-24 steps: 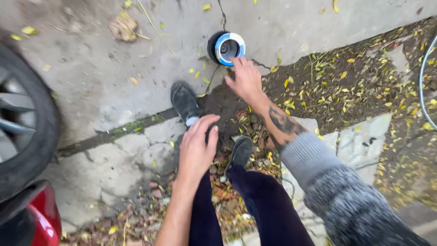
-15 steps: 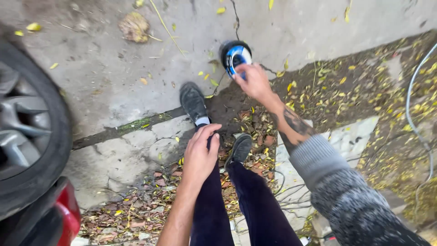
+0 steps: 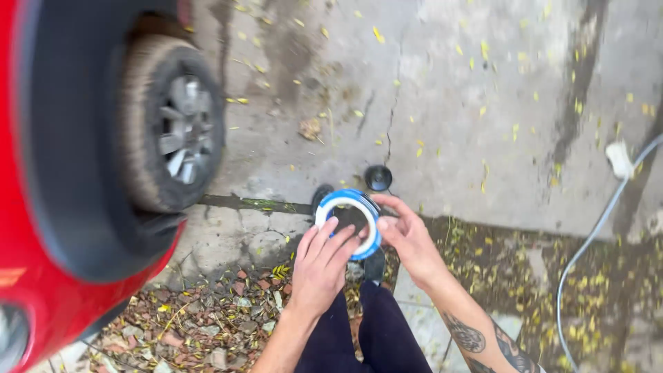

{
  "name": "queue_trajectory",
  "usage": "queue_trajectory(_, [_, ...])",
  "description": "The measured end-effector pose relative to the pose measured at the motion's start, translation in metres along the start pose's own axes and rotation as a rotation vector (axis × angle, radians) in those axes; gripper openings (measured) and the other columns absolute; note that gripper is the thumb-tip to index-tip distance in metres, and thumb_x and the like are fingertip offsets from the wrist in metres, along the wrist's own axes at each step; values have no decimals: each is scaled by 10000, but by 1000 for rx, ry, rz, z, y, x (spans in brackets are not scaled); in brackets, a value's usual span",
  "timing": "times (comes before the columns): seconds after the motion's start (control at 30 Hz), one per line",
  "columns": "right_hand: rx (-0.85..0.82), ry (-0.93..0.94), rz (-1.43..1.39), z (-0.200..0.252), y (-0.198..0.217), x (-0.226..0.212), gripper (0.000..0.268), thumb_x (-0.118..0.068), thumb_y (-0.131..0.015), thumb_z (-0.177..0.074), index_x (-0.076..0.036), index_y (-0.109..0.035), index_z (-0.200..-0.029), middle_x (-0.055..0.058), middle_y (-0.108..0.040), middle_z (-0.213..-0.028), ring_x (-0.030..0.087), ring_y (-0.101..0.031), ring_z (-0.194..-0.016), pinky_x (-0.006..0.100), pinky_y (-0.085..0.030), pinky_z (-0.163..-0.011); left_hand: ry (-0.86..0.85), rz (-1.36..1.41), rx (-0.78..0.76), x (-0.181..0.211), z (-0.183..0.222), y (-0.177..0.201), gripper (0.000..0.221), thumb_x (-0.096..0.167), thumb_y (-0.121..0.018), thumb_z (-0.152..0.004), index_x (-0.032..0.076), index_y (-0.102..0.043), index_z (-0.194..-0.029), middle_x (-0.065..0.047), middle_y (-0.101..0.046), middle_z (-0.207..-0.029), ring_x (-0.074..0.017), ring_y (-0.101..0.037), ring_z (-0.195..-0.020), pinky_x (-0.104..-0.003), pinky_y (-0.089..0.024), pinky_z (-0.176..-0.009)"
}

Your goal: Applying masking tape to the front grille and logo area of a car.

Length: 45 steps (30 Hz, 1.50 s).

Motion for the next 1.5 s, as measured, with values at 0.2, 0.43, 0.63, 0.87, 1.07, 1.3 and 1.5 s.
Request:
queue_trajectory(0.2, [-314, 258, 435, 137, -49, -67, 406, -85, -665, -975, 19, -610, -1363, 108, -784, -1121, 136, -728, -1025, 302, -580, -903, -56, -134, 380, 103, 91, 114, 589, 288, -790, -834, 168, -582, -1372, -246, -548, -1354, -429, -445, -1335, -488, -330, -1173])
queue_trajectory(0.43, [-981, 876, 652, 308, -146, -117, 260, -23, -699, -982, -63, -594, -1217, 119, -710, -1336, 306, -667, -1324, 431, -517, -1165, 203, 441, 742, 149, 202, 198, 387, -33, -709, -969, 126, -607, -1307, -141, -653, -1417, -331, -650, -1361, -418, -527, -1174])
queue_trajectory(0.63, [-1255, 1059, 1023, 403, -225, -96, 400, -216, -894, -700, -113, -679, -1021, 58, -719, -1288, 324, -624, -1312, 440, -508, -1089, 8, -191, 762, 243, 287, 287, 271, 16, -744, -852, 68, -669, -1108, -149, -704, -1264, -392, -676, -1235, -452, -585, -1061])
queue_trajectory(0.87, [-1559, 1263, 1201, 492, -334, -30, 319, -187, -865, -735, -93, -692, -985, 58, -723, -1213, 279, -658, -1208, 413, -562, -1001, 148, -432, 816, 281, 412, 339, 173, 93, -710, -936, 39, -678, -1098, -115, -696, -1281, -350, -650, -1253, -501, -547, -1089])
queue_trajectory(1.07, [-1811, 1290, 1303, 537, -443, 66, 253, -172, -835, -765, -92, -697, -961, 67, -727, -1173, 283, -675, -1133, 395, -568, -916, 312, -660, 760, 268, 510, 387, 159, 115, -728, -925, 62, -705, -1073, -85, -707, -1261, -301, -637, -1253, -476, -537, -1088])
queue_trajectory(1.3, [-2038, 974, 1291, 554, -540, 158, 440, -234, -859, -721, -63, -729, -1105, 81, -730, -1099, 289, -696, -1049, 397, -560, -880, 426, -589, 760, 228, 611, 433, 205, 128, -723, -871, 39, -699, -1054, -100, -683, -1248, -310, -645, -1233, -457, -554, -1103])
queue_trajectory(1.5, [-2171, 1079, 1198, 552, -598, 213, 293, -139, -820, -783, -100, -775, -1070, 67, -748, -1184, 258, -721, -1111, 376, -589, -936, 582, -586, 892, 179, 678, 454, 218, 133, -714, -872, 57, -690, -1075, -80, -679, -1265, -293, -633, -1261, -446, -551, -1108])
Point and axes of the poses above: each hand's wrist, its own z-axis away from the middle knuckle, its own y-axis out of the back of the hand, x = y × z, the point moved 9 cm from there along -z, towards the middle knuckle
